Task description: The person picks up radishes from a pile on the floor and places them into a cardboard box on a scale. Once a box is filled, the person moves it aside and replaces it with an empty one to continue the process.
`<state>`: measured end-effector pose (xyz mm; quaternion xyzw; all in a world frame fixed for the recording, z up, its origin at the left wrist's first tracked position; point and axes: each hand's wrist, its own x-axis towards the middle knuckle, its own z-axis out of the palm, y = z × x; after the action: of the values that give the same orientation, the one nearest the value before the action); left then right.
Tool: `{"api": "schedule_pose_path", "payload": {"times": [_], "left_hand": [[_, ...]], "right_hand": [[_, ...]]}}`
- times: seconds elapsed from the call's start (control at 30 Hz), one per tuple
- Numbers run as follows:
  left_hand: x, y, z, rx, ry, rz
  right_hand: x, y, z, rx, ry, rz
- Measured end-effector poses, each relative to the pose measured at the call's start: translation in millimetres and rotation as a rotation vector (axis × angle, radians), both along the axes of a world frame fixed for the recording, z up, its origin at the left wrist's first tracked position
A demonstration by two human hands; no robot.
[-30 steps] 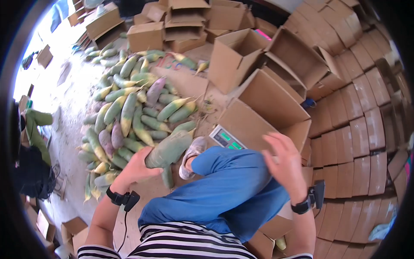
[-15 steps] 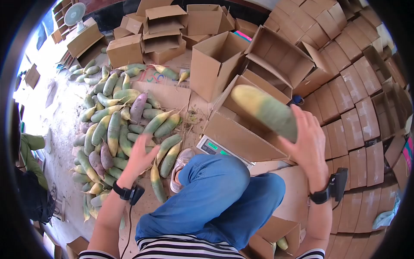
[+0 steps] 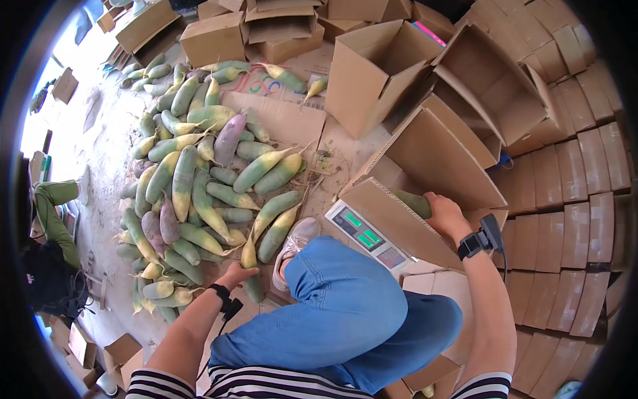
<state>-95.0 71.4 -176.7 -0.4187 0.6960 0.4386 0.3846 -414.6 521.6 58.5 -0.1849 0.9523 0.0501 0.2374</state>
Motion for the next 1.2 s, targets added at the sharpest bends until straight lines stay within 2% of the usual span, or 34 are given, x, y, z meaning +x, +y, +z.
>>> {"api": "schedule_pose_path", "payload": {"times": [0.03,0.17,0.27,0.33,0.37,0.43,0.47,0.6,0.67,0.73,0.8,0.87,0.9,0.93,0.97,1.07,1.1,1.17,1.2], "left_hand": [[-3.8,1.4,6.0,-0.001,-0.016,0.013],[-1.4,-0.4,-26.3,-0.035,-0.013,-0.102],[-4.1,-1.3,-21.3,0.003,-0.065,-0.083],[2.8,-2.0,-17.6,-0.068,0.124,-0.168],[7.0,-2.3,-15.2,-0.070,0.117,-0.164],[-2.0,-2.3,21.3,-0.029,0.412,-0.284],[-8.4,-3.4,38.2,-0.032,0.414,-0.284],[-41.6,-1.3,105.5,0.101,0.640,0.041],[-63.2,-2.1,142.7,0.288,0.806,0.168],[-80.8,-1.4,176.6,0.359,0.836,0.205],[-96.7,4.7,208.6,0.429,0.863,0.244],[-112.5,20.9,239.2,0.645,1.019,0.391],[-119.9,31.7,254.3,0.653,1.024,0.385],[-126.9,43.9,269.3,0.848,1.042,0.491],[-132.6,54.6,283.6,1.042,1.050,0.599],[-143.3,76.3,320.7,1.194,1.090,0.555],[-144.3,74.2,319.8,1.194,1.096,0.560],[-149.1,71.5,307.8,1.044,1.190,0.329],[-150.3,67.7,295.5,1.043,1.195,0.336]], "right_hand": [[-3.0,0.3,-8.4,-0.071,-0.063,-0.012],[-9.8,3.5,-27.5,-0.219,-0.269,-0.048],[-9.7,1.1,-31.3,-0.162,-0.323,-0.041],[-12.4,11.8,-39.6,-0.201,-0.373,-0.060],[-14.3,17.7,-45.5,-0.243,-0.420,-0.075],[-14.9,33.6,-61.2,-0.211,-0.422,-0.060],[-14.6,38.5,-64.5,-0.176,-0.414,-0.054],[-13.7,21.1,-10.1,-0.120,-0.416,-0.035],[-13.0,-3.5,35.4,-0.341,-0.244,-0.144],[-1.9,-29.6,78.0,-0.629,-0.048,-0.120],[25.7,-74.9,129.7,-0.791,0.018,-0.084],[58.2,-115.2,164.4,-0.846,-0.139,-0.048],[69.3,-130.1,167.2,-0.808,-0.042,0.177],[79.2,-143.2,168.7,-0.761,0.056,0.403],[90.9,-154.4,163.5,-0.779,0.095,0.428],[107.7,-168.4,155.9,-0.808,0.126,0.411],[108.6,-164.8,159.3,-0.771,0.196,0.399],[107.5,-152.7,169.9,-0.684,0.372,0.437],[108.8,-144.7,179.1,-0.634,0.421,0.444]]}}
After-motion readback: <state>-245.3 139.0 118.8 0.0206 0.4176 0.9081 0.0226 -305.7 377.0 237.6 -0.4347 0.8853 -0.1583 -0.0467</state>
